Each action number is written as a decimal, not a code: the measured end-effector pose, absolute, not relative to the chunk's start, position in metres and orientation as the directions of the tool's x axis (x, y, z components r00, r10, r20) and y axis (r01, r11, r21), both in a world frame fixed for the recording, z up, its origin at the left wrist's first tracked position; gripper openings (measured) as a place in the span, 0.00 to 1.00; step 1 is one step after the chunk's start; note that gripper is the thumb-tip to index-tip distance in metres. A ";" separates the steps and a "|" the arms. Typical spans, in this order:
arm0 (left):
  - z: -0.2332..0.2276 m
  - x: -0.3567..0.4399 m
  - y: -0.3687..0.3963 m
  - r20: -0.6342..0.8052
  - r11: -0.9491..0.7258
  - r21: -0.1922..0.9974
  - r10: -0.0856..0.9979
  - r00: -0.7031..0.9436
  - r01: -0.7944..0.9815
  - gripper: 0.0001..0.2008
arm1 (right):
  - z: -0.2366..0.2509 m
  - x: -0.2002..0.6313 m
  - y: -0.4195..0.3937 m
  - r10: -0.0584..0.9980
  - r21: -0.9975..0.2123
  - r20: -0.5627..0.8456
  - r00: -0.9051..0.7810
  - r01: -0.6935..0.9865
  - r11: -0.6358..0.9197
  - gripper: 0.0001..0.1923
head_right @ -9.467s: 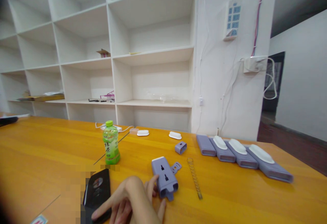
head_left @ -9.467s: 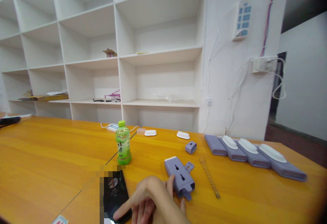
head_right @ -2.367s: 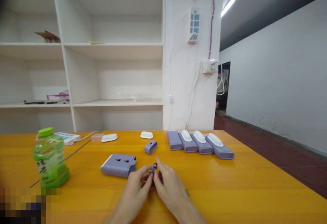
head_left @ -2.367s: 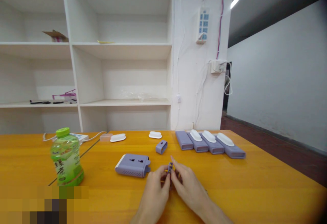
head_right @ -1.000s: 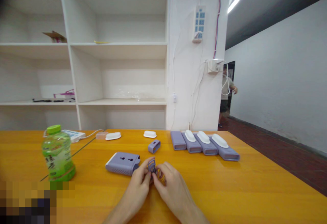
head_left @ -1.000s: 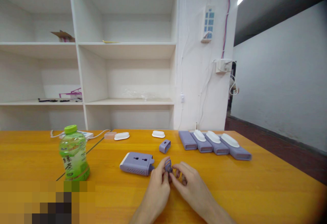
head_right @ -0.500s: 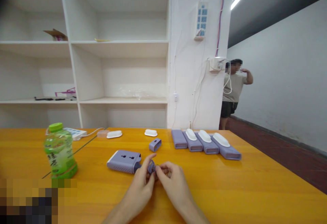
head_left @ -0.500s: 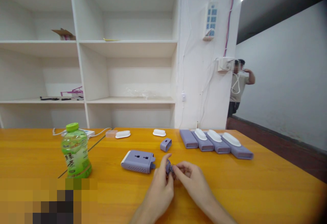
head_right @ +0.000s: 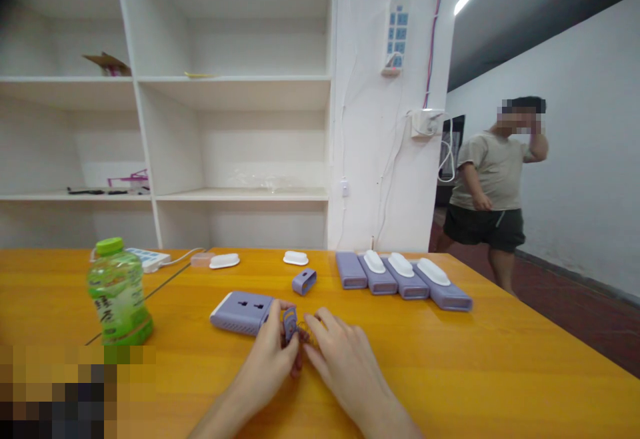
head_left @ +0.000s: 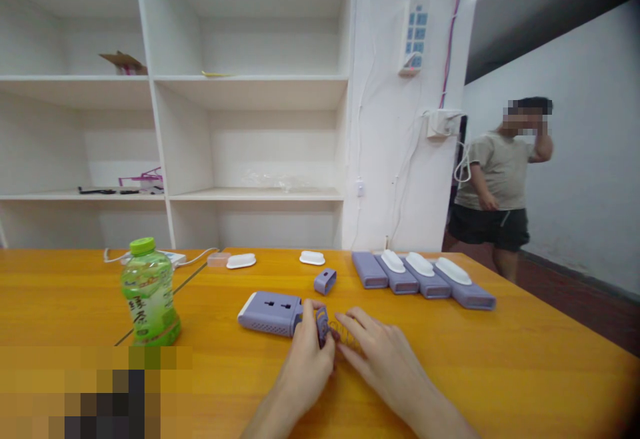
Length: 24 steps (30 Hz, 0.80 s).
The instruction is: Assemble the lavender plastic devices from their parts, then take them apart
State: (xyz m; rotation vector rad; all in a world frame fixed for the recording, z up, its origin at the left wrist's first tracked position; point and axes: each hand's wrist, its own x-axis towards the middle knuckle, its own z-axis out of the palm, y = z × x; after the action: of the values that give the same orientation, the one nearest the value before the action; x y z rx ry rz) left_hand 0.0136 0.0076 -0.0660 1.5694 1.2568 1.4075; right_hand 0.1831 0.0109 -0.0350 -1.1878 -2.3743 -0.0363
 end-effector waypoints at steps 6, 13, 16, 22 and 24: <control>-0.062 0.014 0.008 0.353 -0.337 0.918 0.934 -0.044 0.211 0.16 | -0.031 0.180 0.006 0.779 -0.365 0.418 -0.468 0.699 0.616 0.08; -0.061 0.008 0.026 0.112 -0.105 0.991 0.990 -0.081 0.085 0.22 | -0.029 0.210 0.034 0.863 -0.895 0.324 -0.387 0.170 0.412 0.25; -0.063 0.010 0.025 0.090 -0.089 0.994 0.996 -0.015 0.066 0.22 | -0.043 0.211 0.038 0.871 -0.848 0.311 -0.381 0.302 0.435 0.31; -0.071 0.011 0.013 0.163 -0.175 0.978 0.981 0.108 0.110 0.21 | -0.056 0.191 0.025 0.801 -0.700 0.413 -0.433 0.412 0.583 0.14; -0.070 0.009 0.011 0.174 -0.186 0.979 0.975 0.136 0.085 0.21 | -0.053 0.187 0.023 0.780 -0.674 0.413 -0.470 0.419 0.609 0.11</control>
State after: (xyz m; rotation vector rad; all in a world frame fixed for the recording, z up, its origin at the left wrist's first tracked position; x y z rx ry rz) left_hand 0.0094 0.0108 -0.0704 1.4733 1.0919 1.1949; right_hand 0.1874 0.0231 -0.0528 -0.9403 -2.1124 0.6418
